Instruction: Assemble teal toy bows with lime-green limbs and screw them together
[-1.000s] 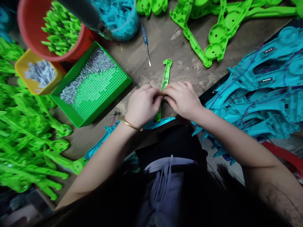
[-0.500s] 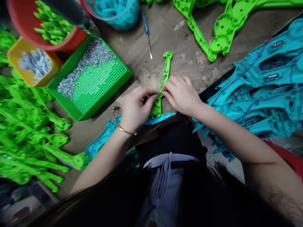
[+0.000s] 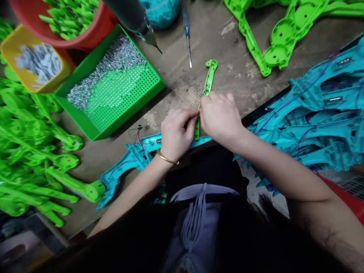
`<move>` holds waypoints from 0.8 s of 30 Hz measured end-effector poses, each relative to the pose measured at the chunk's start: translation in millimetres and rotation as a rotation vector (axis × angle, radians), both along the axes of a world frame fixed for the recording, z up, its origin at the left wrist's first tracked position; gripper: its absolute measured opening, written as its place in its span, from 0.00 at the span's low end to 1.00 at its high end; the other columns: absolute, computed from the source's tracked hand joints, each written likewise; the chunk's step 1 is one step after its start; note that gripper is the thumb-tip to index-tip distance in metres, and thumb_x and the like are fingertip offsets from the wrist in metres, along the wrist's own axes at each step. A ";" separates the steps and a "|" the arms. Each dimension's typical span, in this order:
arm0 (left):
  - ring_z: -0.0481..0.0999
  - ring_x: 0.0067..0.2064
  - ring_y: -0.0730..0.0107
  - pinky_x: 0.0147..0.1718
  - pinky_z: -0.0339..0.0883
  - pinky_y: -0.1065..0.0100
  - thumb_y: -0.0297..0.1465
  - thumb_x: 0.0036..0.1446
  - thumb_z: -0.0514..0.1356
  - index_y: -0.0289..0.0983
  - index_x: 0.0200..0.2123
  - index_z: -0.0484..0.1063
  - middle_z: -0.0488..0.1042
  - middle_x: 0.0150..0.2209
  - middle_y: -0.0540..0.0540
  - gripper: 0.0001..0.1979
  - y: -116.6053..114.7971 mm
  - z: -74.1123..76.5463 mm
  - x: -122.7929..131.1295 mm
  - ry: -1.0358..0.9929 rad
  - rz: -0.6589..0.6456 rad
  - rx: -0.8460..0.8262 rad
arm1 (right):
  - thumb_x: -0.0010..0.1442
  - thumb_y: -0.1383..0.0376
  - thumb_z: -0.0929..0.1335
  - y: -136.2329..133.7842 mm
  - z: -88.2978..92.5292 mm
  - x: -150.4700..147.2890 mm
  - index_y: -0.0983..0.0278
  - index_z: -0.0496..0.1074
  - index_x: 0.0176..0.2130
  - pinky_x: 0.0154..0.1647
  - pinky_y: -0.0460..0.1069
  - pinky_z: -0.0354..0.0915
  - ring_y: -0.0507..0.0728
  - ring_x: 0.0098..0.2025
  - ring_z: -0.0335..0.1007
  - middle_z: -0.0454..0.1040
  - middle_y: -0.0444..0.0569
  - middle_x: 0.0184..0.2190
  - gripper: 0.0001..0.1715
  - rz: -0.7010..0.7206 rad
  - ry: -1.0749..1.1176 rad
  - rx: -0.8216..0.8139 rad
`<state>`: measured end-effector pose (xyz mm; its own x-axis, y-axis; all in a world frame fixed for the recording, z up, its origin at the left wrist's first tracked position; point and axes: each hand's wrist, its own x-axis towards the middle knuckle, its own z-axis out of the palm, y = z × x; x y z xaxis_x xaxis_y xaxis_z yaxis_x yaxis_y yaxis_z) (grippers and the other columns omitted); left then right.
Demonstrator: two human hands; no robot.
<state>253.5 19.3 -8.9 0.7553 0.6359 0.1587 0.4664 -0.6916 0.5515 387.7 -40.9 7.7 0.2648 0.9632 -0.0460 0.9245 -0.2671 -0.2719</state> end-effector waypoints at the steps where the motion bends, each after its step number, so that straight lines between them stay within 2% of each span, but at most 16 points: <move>1: 0.74 0.39 0.64 0.44 0.65 0.63 0.28 0.63 0.54 0.36 0.37 0.75 0.78 0.36 0.45 0.09 0.4 -0.2 -0.2 -0.001 -0.005 -0.002 | 0.63 0.66 0.59 -0.3 0.1 -0.8 0.68 0.71 0.37 0.45 0.60 0.58 0.64 0.40 0.67 0.72 0.57 0.36 0.13 0.015 -0.013 0.012; 7: 0.74 0.39 0.64 0.43 0.65 0.63 0.27 0.62 0.54 0.36 0.36 0.75 0.78 0.36 0.45 0.09 0.6 1.5 -1.0 0.002 -0.014 -0.028 | 0.67 0.69 0.55 -11.5 -2.8 -13.9 0.66 0.71 0.35 0.43 0.57 0.56 0.60 0.38 0.64 0.71 0.54 0.33 0.19 0.081 -0.071 0.036; 12: 0.74 0.40 0.65 0.43 0.66 0.63 0.27 0.64 0.53 0.36 0.36 0.74 0.79 0.36 0.45 0.10 -0.5 2.9 -1.6 -0.012 0.001 -0.035 | 0.68 0.69 0.56 -23.4 -3.1 -17.3 0.67 0.72 0.43 0.42 0.55 0.55 0.59 0.36 0.63 0.72 0.52 0.33 0.18 0.170 -0.229 0.123; 15: 0.75 0.39 0.65 0.42 0.67 0.63 0.27 0.64 0.54 0.35 0.35 0.74 0.79 0.36 0.44 0.09 -0.1 3.3 -1.9 -0.034 0.001 -0.033 | 0.67 0.67 0.59 -29.4 -5.1 -2.5 0.67 0.71 0.49 0.42 0.54 0.56 0.59 0.39 0.66 0.74 0.52 0.37 0.16 0.201 -0.090 0.146; 18: 0.75 0.38 0.66 0.41 0.67 0.64 0.27 0.63 0.55 0.34 0.35 0.73 0.79 0.34 0.44 0.07 1.5 3.0 -2.2 -0.068 -0.007 -0.005 | 0.66 0.65 0.61 -31.8 -9.8 13.1 0.63 0.72 0.45 0.43 0.53 0.57 0.57 0.42 0.68 0.75 0.50 0.39 0.12 0.138 0.118 0.202; 24: 0.75 0.37 0.66 0.40 0.67 0.64 0.26 0.62 0.56 0.35 0.35 0.73 0.79 0.34 0.45 0.05 -0.1 3.2 -5.1 -0.090 -0.028 0.003 | 0.66 0.64 0.62 -25.8 -18.4 16.6 0.63 0.74 0.38 0.43 0.52 0.57 0.57 0.41 0.70 0.77 0.48 0.36 0.11 0.114 0.159 0.294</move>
